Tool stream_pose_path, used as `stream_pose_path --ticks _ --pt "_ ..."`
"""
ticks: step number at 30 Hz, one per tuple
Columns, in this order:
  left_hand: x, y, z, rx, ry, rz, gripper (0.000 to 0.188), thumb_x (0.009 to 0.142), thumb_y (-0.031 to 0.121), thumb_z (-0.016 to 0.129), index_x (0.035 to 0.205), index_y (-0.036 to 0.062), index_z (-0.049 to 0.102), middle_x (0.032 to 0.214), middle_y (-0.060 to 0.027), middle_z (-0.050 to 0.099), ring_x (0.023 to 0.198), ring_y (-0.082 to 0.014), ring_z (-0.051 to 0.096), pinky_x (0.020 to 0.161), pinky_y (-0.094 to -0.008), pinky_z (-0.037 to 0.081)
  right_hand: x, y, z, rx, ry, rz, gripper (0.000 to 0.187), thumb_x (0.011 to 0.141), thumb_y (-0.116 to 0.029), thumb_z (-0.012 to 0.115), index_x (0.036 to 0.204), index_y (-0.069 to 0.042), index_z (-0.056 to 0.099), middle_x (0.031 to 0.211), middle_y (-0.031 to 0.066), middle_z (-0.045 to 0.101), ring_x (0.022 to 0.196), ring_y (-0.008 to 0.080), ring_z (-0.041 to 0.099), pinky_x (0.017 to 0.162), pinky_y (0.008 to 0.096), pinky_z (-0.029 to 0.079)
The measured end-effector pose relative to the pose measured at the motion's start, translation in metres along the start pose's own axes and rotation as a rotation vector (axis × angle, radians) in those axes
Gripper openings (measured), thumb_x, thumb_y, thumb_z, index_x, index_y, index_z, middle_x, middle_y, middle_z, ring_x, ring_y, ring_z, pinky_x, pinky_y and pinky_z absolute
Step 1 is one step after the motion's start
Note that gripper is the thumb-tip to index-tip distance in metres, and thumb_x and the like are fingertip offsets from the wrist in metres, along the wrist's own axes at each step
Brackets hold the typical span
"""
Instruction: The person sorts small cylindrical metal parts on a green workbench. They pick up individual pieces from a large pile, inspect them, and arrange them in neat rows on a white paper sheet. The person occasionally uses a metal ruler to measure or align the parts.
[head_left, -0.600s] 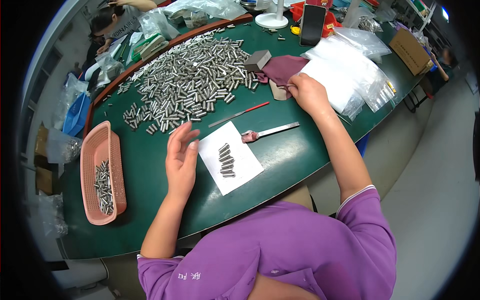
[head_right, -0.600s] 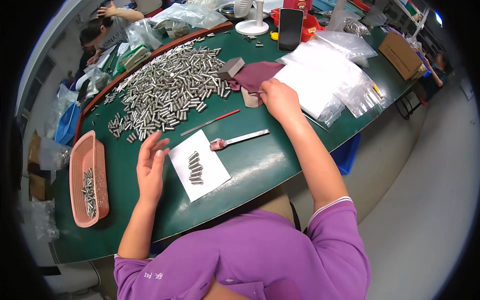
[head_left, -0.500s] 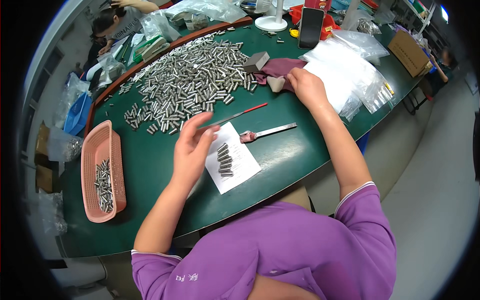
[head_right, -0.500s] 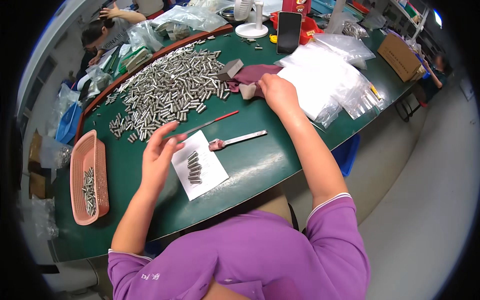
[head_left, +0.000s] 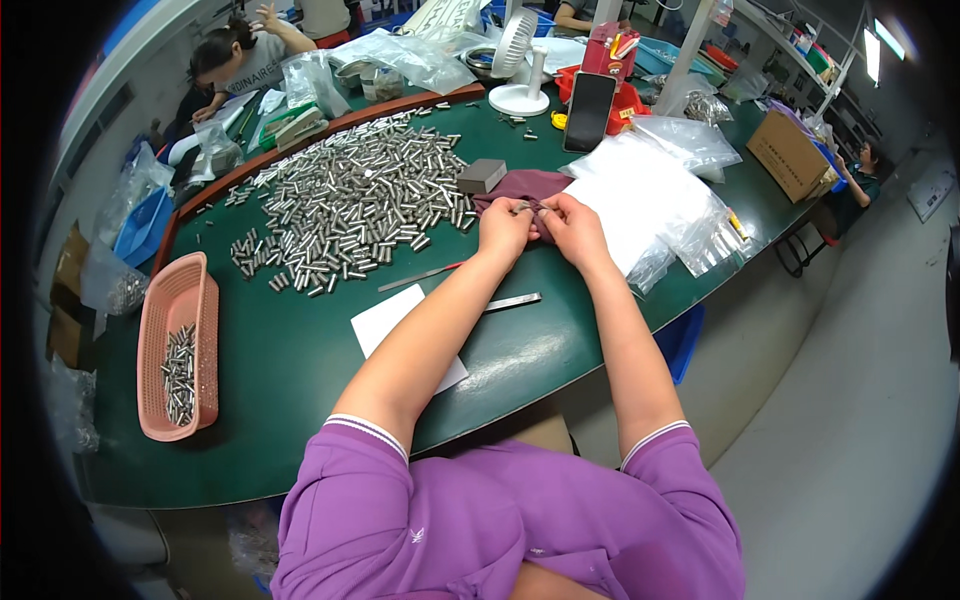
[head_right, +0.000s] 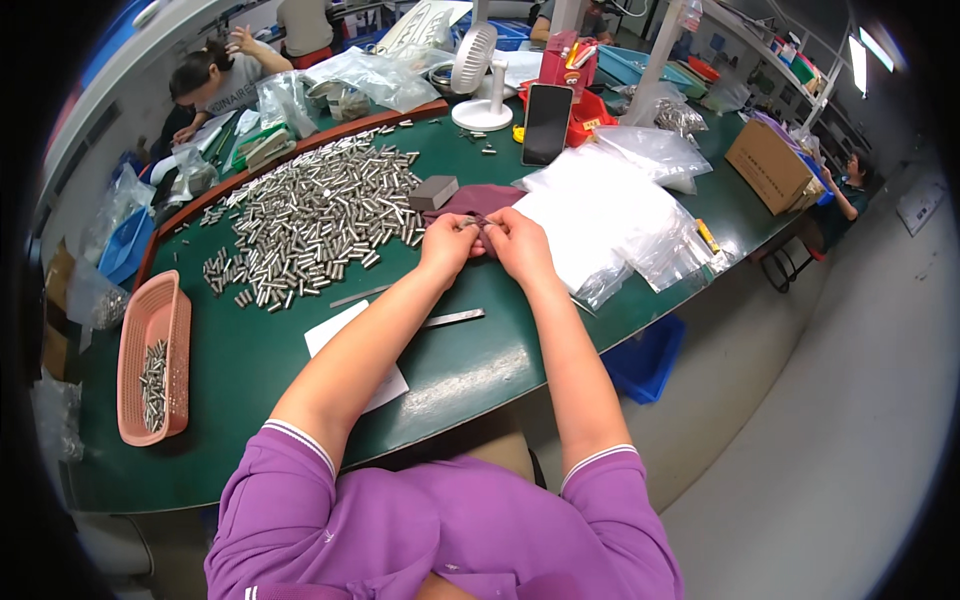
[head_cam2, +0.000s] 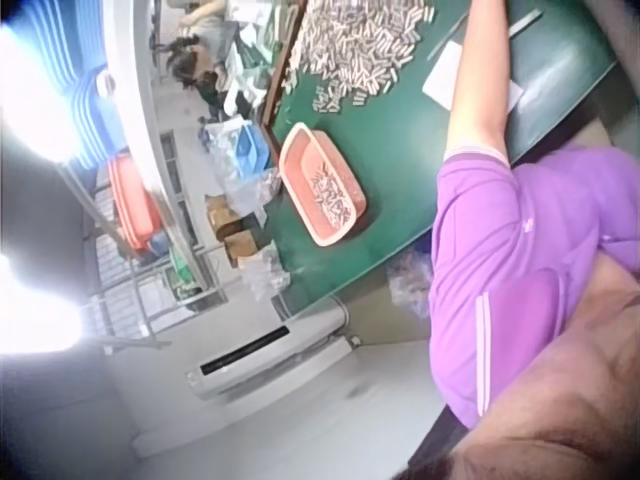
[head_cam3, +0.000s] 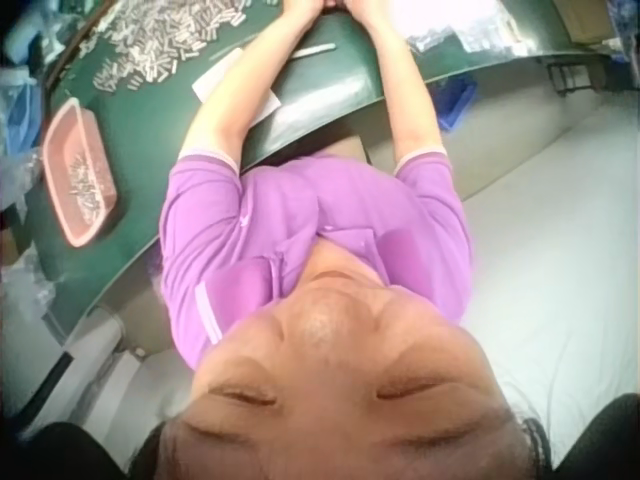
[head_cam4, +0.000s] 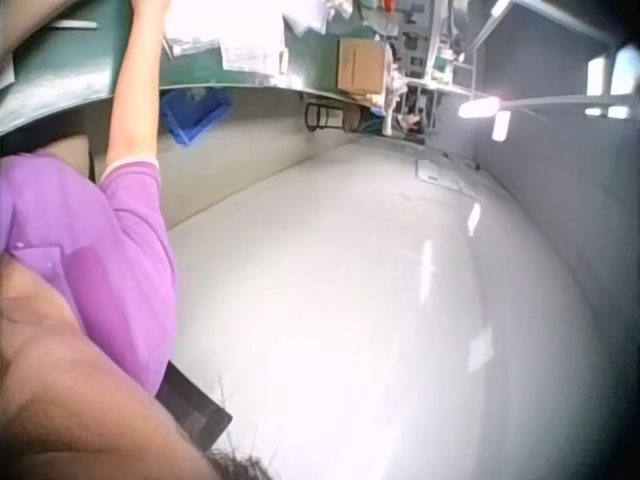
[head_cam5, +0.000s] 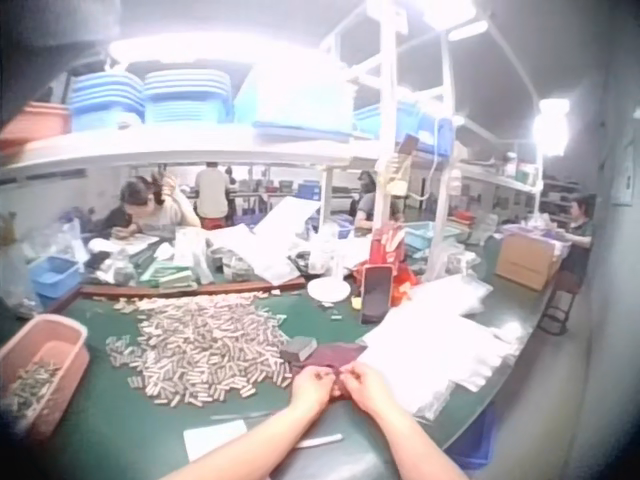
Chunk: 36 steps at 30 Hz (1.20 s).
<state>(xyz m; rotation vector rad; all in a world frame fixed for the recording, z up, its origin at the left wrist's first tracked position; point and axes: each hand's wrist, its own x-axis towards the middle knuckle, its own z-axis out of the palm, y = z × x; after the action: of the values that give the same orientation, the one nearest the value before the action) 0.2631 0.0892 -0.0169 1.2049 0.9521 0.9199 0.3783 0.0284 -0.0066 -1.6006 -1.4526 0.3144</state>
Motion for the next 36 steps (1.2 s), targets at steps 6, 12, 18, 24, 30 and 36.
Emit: stream_pose_path --ticks 6,12,18,24,30,36 --pt "0.000 0.002 0.010 0.195 0.058 0.068 0.015 0.092 0.011 0.056 0.095 -0.0012 0.050 0.079 -0.0082 0.060 0.058 -0.0126 0.060 0.052 -0.0258 0.055 0.001 -0.001 0.013 -0.328 0.171 -0.041 0.022 0.092 -0.025 0.054 0.083 -0.005 0.053 0.076 0.0165 0.065 0.071 0.0391 0.062 0.065 0.0480 0.048" --pt "0.012 -0.005 0.004 0.160 0.049 0.107 0.012 0.087 0.007 0.060 0.093 -0.0006 0.054 0.078 -0.0065 0.060 0.068 -0.0128 0.061 0.056 -0.0266 0.053 -0.005 0.004 0.015 -0.088 0.176 -0.117 0.015 0.086 -0.019 0.061 0.088 -0.005 0.056 0.078 0.0134 0.065 0.071 0.0355 0.063 0.065 0.0426 0.050" --pt "0.014 -0.007 -0.004 0.170 0.079 0.123 0.015 0.073 -0.006 0.066 0.086 0.0011 0.061 0.078 -0.0046 0.062 0.068 -0.0116 0.060 0.060 -0.0251 0.049 -0.008 -0.001 0.012 -0.113 0.123 -0.042 0.016 0.082 -0.017 0.067 0.085 -0.005 0.058 0.072 0.0124 0.065 0.067 0.0298 0.063 0.063 0.0383 0.050" --pt "-0.003 0.021 -0.014 0.392 -0.060 0.195 0.018 0.085 0.016 0.064 0.094 -0.0002 0.064 0.074 -0.0073 0.066 0.059 -0.0124 0.062 0.055 -0.0280 0.051 -0.004 -0.001 0.013 -0.285 0.142 -0.021 0.014 0.085 -0.020 0.063 0.087 -0.006 0.059 0.075 0.0157 0.065 0.072 0.0364 0.063 0.065 0.0428 0.050" --pt "-0.044 0.069 -0.076 0.604 -0.073 0.506 0.038 0.090 0.021 0.061 0.124 0.0050 0.057 0.105 -0.0096 0.064 0.086 -0.0151 0.063 0.075 -0.0307 0.052 -0.012 -0.009 0.009 -0.290 0.398 -0.319 0.022 0.082 -0.018 0.065 0.103 -0.011 0.064 0.089 0.0123 0.064 0.085 0.0304 0.062 0.075 0.0390 0.050" --pt "-0.128 0.095 -0.199 0.846 -0.025 0.395 0.023 0.085 0.005 0.061 0.108 0.0055 0.065 0.107 -0.0050 0.063 0.094 -0.0155 0.061 0.083 -0.0286 0.049 -0.052 -0.080 -0.001 -0.170 -0.235 -0.539 0.032 0.076 -0.017 0.068 0.107 -0.011 0.064 0.106 0.0080 0.059 0.101 0.0281 0.056 0.087 0.0389 0.046"
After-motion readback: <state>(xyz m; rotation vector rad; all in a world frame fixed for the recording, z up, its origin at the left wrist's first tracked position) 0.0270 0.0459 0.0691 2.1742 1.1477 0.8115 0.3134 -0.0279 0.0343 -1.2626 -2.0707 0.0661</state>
